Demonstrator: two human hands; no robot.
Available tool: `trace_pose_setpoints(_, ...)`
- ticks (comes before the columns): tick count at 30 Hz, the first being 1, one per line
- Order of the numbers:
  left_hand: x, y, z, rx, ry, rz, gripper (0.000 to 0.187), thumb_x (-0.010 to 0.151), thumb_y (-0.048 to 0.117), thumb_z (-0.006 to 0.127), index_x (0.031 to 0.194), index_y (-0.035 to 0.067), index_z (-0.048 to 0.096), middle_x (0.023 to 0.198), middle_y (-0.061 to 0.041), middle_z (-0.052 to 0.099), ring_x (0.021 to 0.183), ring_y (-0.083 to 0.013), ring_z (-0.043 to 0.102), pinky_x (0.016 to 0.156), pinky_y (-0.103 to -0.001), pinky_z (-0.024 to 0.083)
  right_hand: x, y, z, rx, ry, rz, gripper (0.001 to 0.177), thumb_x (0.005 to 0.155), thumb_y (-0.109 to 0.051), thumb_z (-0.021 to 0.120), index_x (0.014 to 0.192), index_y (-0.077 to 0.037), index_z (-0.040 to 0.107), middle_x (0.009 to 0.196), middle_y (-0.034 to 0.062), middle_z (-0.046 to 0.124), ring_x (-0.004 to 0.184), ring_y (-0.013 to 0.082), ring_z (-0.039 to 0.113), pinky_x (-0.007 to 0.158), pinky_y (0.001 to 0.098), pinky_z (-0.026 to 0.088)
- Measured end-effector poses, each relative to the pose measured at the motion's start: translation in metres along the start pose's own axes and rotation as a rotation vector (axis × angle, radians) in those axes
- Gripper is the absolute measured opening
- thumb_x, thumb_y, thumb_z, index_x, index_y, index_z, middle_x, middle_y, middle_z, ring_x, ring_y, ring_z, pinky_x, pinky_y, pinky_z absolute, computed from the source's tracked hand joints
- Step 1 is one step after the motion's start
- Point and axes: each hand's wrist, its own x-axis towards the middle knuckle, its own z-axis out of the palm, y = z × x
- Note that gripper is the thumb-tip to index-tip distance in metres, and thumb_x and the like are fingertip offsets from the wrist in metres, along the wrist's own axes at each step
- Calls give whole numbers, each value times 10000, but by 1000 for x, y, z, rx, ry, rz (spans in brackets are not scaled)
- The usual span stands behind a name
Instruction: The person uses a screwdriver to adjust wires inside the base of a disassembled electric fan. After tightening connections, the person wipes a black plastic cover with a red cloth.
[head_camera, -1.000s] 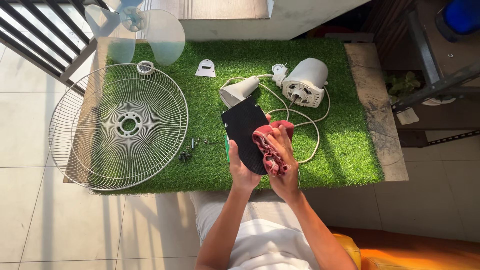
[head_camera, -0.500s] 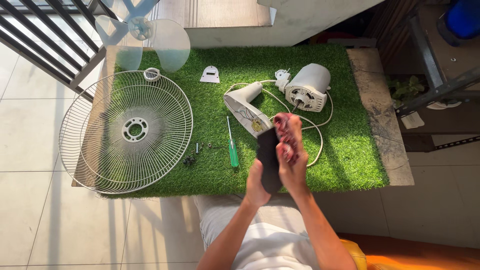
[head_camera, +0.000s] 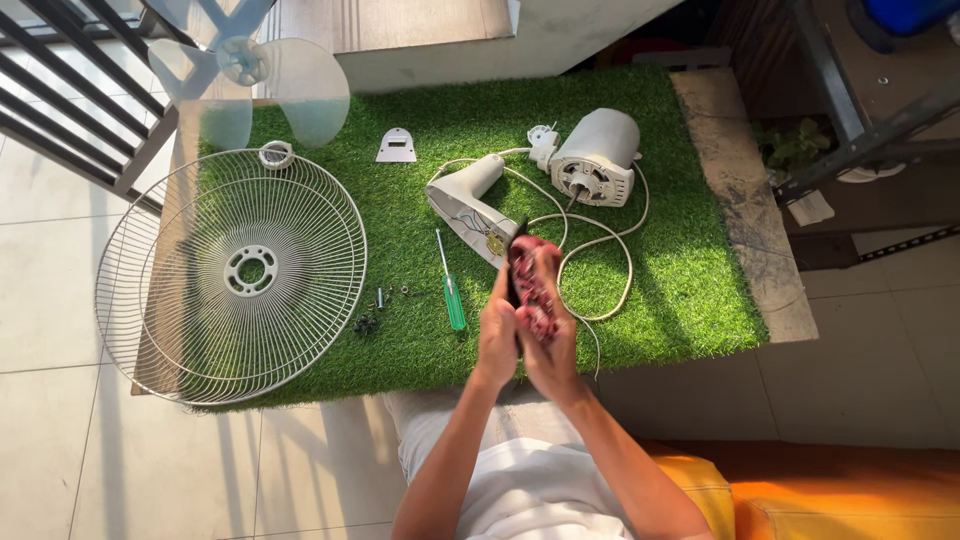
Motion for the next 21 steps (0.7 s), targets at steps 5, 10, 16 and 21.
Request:
trace_pose_setpoints(5,-32,-63,-10,-9,-98,-50,848,1136,634,413,1531,-116,393,1310,-151,526,1252,-188,518,1183,-343,427,13,-8,-12,-108,27,-118,648,1029,-273,616,1574,-3,390,1691,197,315,1605,334,258,1321,459,192)
trace_pose_setpoints(10,-21,-70,-28,-151,-77,-57,817,1071,626,333,1596,5,254,1609,-125,378,1455,-229,424,1232,-382,340,-13,-14,-2,-152,-48,-160,428,1043,-248,583,1430,-69,550,1596,183,470,1560,350,356,1307,458,239)
trace_pose_setpoints(16,15,-1,-23,-399,-62,67,819,1113,617,349,1646,-5,322,1621,-172,468,1360,-280,554,1160,-417,447,-36,0,-5,72,-124,39,511,1054,-208,591,1482,46,472,1543,202,513,1479,311,443,1228,411,338)
trace_pose_setpoints(21,13,23,-9,-71,51,45,794,1100,561,445,1624,-21,312,1618,-195,424,1479,-287,448,1264,-418,333,-10,18,-25,358,118,385,495,1049,-248,625,1442,39,540,1385,221,637,1281,264,626,1120,379,489)
